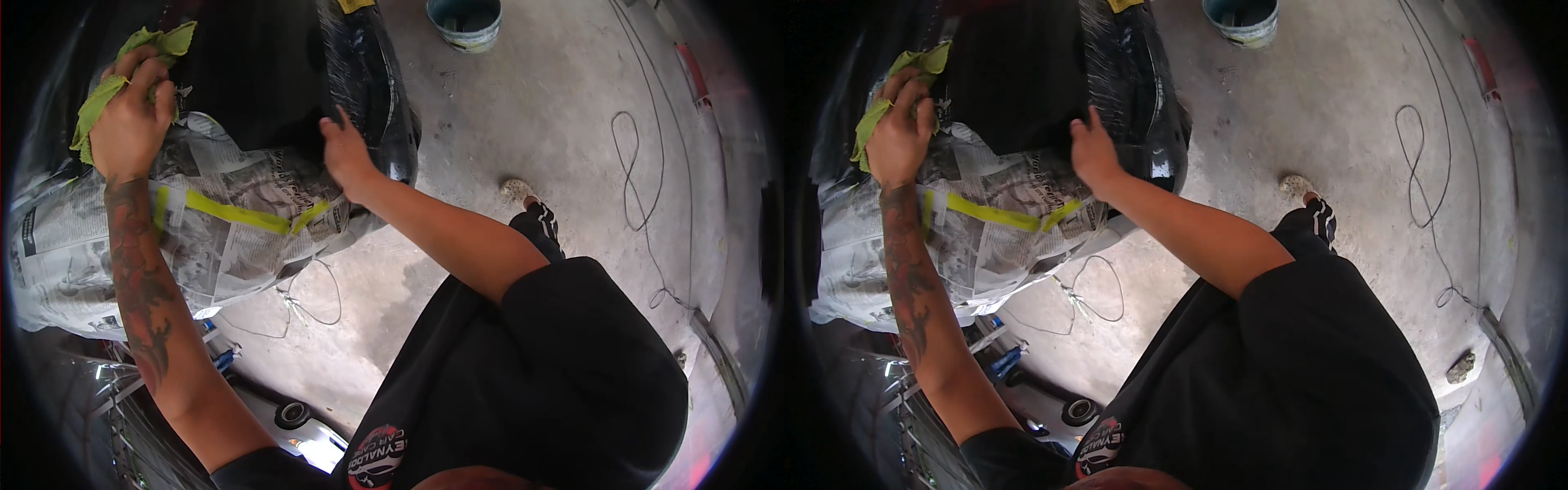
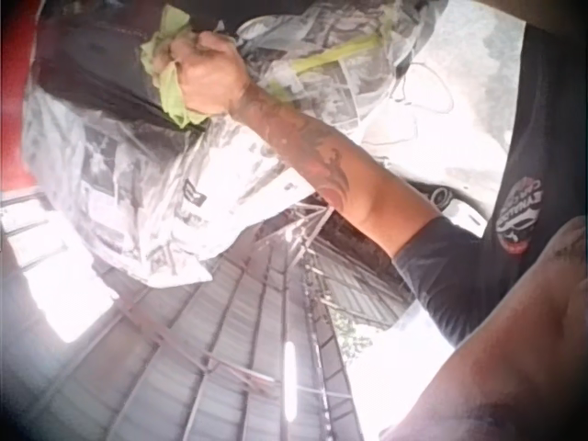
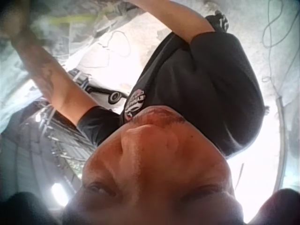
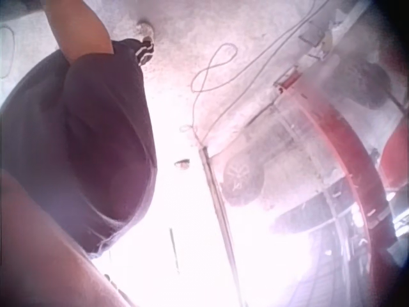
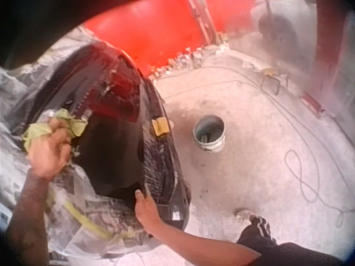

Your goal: The person sands the surface of a car panel using a sanding block while holding a cloth.

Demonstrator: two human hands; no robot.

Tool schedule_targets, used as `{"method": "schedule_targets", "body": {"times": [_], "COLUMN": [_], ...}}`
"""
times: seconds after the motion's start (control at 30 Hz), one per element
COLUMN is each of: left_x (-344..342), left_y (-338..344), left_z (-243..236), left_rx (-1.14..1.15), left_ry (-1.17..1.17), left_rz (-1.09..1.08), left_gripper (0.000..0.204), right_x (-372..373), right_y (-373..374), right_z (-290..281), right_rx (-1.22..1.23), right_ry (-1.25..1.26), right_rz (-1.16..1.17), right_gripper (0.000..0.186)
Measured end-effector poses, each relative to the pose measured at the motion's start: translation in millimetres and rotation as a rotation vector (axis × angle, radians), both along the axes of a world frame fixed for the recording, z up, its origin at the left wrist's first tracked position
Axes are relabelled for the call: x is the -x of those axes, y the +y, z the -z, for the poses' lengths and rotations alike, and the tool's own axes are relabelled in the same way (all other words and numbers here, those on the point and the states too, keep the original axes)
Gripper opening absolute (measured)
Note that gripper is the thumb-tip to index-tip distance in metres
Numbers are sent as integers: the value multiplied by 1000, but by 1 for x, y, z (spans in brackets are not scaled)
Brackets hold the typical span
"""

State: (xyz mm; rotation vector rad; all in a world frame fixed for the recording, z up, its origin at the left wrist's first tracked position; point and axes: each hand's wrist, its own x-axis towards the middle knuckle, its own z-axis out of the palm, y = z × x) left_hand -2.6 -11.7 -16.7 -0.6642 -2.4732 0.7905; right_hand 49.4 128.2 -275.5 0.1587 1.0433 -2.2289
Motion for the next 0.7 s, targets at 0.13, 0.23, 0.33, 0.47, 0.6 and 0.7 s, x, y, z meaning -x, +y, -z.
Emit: {"method": "schedule_targets", "body": {"times": [0.13,0.23,0.33,0.47,0.6,0.7], "left_x": [1,-1,1,2,4,-1], "left_y": [7,1,4,-1,5,0], "left_z": [-1,-3,-3,0,-1,-4], "left_rx": [3,25,40,17,33,40], "left_ry": [-25,-46,-32,-52,-3,-13], "left_rz": [-104,-104,-118,-113,-8,-59], "left_gripper": [10,11,10,9,7,8], "right_x": [-32,-23,9,-24,3,-4], "right_y": [-35,-31,-22,-26,-15,-11], "right_z": [-30,-29,-9,-29,1,-3], "right_rx": [-327,-357,-100,-331,-241,-152], "right_ry": [250,273,-38,130,55,55], "right_rz": [93,46,-20,-49,-59,-191], "right_gripper": [69,74,79,75,75,76]}}
